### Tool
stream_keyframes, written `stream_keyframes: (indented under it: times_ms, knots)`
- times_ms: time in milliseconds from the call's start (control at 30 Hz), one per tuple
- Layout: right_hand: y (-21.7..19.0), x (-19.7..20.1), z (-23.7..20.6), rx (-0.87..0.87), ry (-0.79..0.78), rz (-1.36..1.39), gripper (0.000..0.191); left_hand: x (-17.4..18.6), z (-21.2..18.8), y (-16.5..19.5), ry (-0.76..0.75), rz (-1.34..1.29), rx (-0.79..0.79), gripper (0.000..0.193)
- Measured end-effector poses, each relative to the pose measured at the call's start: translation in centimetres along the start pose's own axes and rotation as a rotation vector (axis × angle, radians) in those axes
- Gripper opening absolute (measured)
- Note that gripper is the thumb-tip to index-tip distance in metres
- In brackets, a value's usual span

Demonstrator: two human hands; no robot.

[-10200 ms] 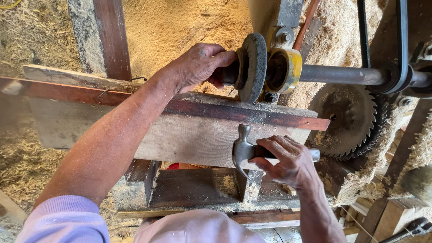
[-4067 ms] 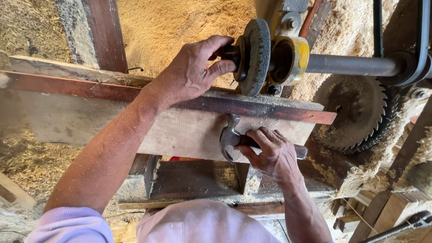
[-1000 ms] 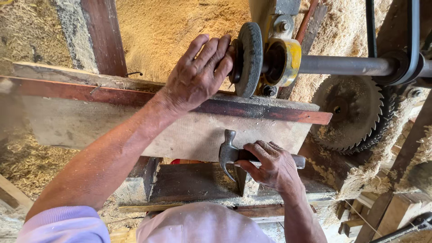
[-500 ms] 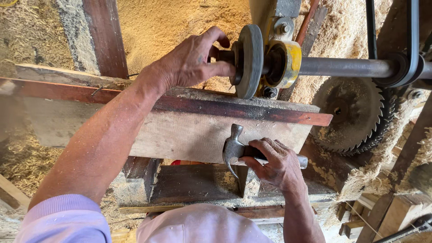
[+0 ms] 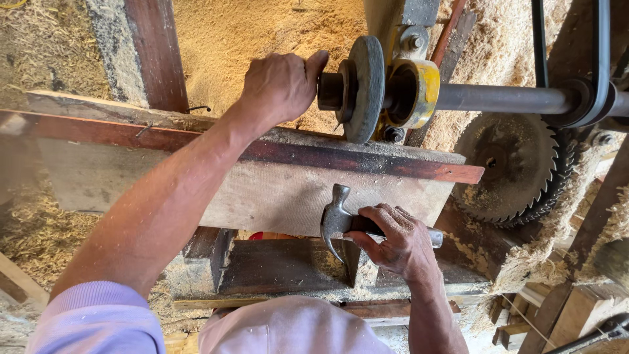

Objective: The person sharpens a small metal blade on a rotating grinding wheel, repeatedly dipping it into a bucket of liquid between passes. The person holds the blade with both hands and moves it back and forth against the wheel.

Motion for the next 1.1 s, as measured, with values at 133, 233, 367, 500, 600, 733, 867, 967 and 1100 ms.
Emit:
stream_keyframes:
  times_ms: [133, 233, 367, 500, 600, 733, 867, 967, 1100]
  knots:
    - [-0.1, 0.1, -0.1, -0.009, 0.001, 0.012, 0.039, 3.0, -3.9, 3.4, 0.404, -0.434, -0.550, 0.076]
    - [-0.3, 0.1, 0.0, 0.000, 0.000, 0.003, 0.040, 3.6, -6.3, 4.8, 0.536, -0.338, -0.792, 0.078]
    - [-0.6, 0.0, 0.2, 0.023, -0.010, 0.007, 0.039, 3.1, -6.0, 4.9, 0.499, -0.179, -0.681, 0.075]
    - [-1.0, 0.1, 0.4, 0.024, -0.002, 0.037, 0.039, 2.0, -3.0, 3.0, 0.255, -0.404, -0.272, 0.070]
    - [-1.1, 0.2, 0.6, 0.028, 0.007, 0.024, 0.041, 0.9, -1.3, 1.5, 0.045, -0.452, 0.072, 0.092]
    - [-0.9, 0.3, 0.5, 0.031, 0.017, 0.044, 0.039, 2.8, -1.9, 3.3, 0.269, -0.222, -0.245, 0.087]
    - [-0.6, 0.2, 0.3, 0.010, 0.010, 0.026, 0.039, 3.9, -5.3, 5.6, 0.492, -0.316, -0.685, 0.071]
    - [-0.7, 0.6, 0.4, 0.051, 0.036, -0.010, 0.040, 3.6, -5.7, 5.6, 0.423, -0.418, -0.678, 0.060]
    - [-0.2, 1.2, 0.7, 0.043, 0.014, 0.015, 0.043, 3.2, -5.5, 5.3, 0.385, -0.514, -0.620, 0.040]
Point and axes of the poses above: each hand's wrist, its own z-axis towards the middle knuckle, its own x-axis out of the back of the hand, y = z × x, the point moved 7 cm from there along z, towards the middle knuckle, and after that the axes turned 15 degrees about -x, right-handed, at the moved point
